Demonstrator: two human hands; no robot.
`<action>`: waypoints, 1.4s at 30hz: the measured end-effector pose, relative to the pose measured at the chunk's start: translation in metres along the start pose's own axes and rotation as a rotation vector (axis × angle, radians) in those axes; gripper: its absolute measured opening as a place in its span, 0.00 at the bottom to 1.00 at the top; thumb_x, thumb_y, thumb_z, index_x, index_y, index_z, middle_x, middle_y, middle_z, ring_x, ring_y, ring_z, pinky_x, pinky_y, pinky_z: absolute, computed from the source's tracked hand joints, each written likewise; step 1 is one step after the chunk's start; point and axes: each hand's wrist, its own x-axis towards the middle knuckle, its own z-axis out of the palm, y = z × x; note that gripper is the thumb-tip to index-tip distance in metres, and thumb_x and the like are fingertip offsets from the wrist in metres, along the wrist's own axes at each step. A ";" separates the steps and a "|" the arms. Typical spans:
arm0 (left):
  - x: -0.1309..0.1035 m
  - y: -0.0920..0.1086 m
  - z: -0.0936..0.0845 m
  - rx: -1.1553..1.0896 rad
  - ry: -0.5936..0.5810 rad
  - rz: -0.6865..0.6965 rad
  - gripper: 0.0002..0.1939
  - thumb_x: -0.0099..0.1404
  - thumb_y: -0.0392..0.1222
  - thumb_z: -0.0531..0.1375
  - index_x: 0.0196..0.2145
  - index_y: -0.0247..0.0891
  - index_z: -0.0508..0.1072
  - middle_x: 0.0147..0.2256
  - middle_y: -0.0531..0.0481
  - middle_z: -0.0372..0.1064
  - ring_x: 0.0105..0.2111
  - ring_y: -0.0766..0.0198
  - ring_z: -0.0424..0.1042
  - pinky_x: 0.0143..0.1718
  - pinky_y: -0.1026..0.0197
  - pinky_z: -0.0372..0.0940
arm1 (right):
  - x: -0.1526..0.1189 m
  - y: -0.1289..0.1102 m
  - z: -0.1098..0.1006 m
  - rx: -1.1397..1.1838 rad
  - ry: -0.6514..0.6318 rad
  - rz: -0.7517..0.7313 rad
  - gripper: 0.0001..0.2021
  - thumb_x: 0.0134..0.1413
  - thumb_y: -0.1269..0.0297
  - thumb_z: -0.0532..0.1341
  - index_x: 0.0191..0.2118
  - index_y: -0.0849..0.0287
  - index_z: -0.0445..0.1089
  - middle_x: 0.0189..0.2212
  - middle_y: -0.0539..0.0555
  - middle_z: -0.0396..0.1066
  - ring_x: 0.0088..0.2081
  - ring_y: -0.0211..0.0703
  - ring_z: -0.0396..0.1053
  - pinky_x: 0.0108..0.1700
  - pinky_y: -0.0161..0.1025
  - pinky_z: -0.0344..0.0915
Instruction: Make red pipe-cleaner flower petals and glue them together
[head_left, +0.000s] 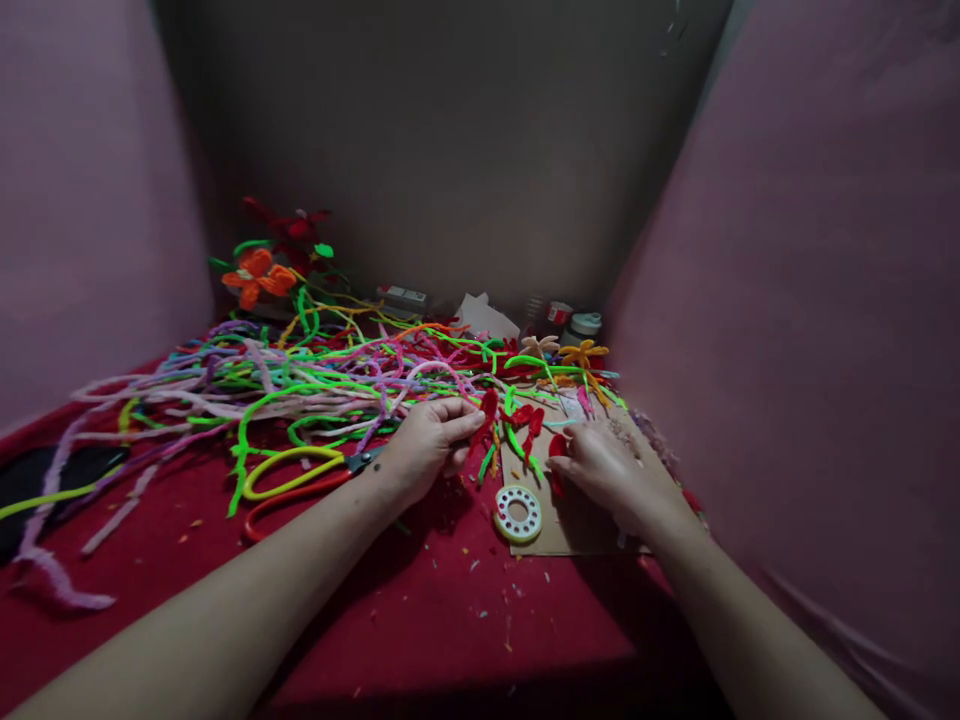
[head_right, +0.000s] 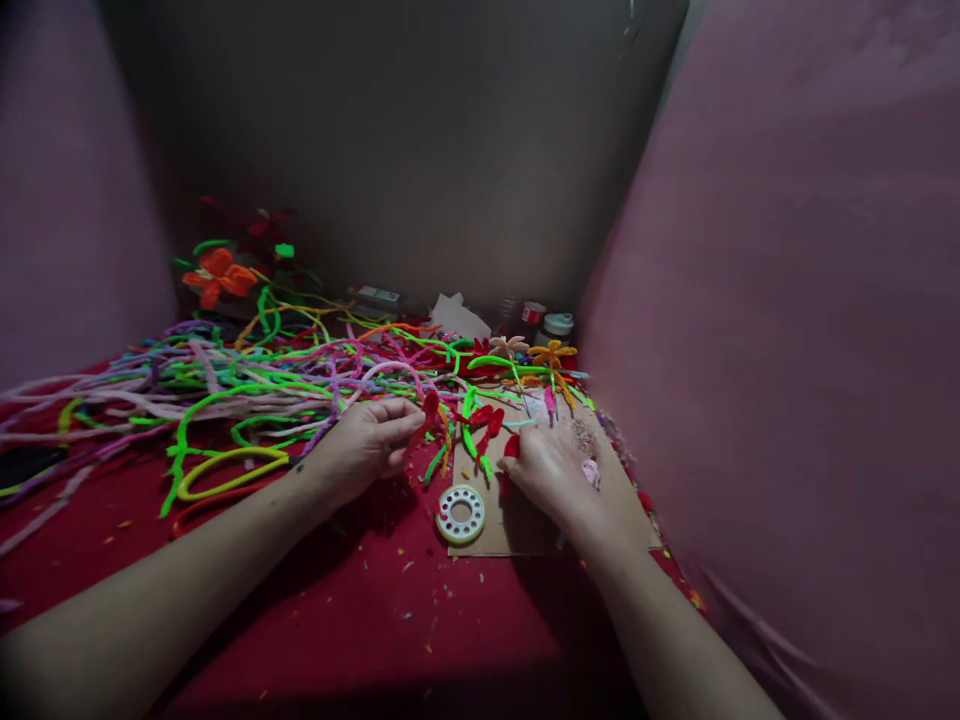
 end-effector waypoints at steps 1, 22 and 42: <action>0.000 -0.001 0.000 -0.001 -0.010 0.005 0.14 0.54 0.44 0.61 0.21 0.37 0.60 0.12 0.61 0.52 0.10 0.77 0.47 0.11 0.72 0.42 | 0.003 -0.003 0.002 0.036 -0.042 0.007 0.05 0.45 0.65 0.60 0.25 0.60 0.70 0.24 0.55 0.69 0.30 0.42 0.64 0.31 0.36 0.54; -0.007 0.005 0.007 0.111 0.017 0.068 0.11 0.57 0.44 0.59 0.24 0.35 0.64 0.12 0.60 0.56 0.11 0.78 0.50 0.12 0.72 0.44 | 0.002 -0.015 -0.014 0.983 0.002 0.131 0.08 0.46 0.62 0.58 0.23 0.58 0.59 0.14 0.44 0.59 0.14 0.32 0.56 0.16 0.31 0.51; -0.019 0.003 0.014 0.640 0.077 0.298 0.09 0.60 0.41 0.54 0.23 0.36 0.64 0.18 0.58 0.58 0.17 0.74 0.58 0.19 0.70 0.53 | -0.008 -0.049 0.013 1.249 0.165 -0.058 0.09 0.49 0.63 0.60 0.35 0.58 0.76 0.24 0.51 0.71 0.25 0.35 0.65 0.26 0.32 0.62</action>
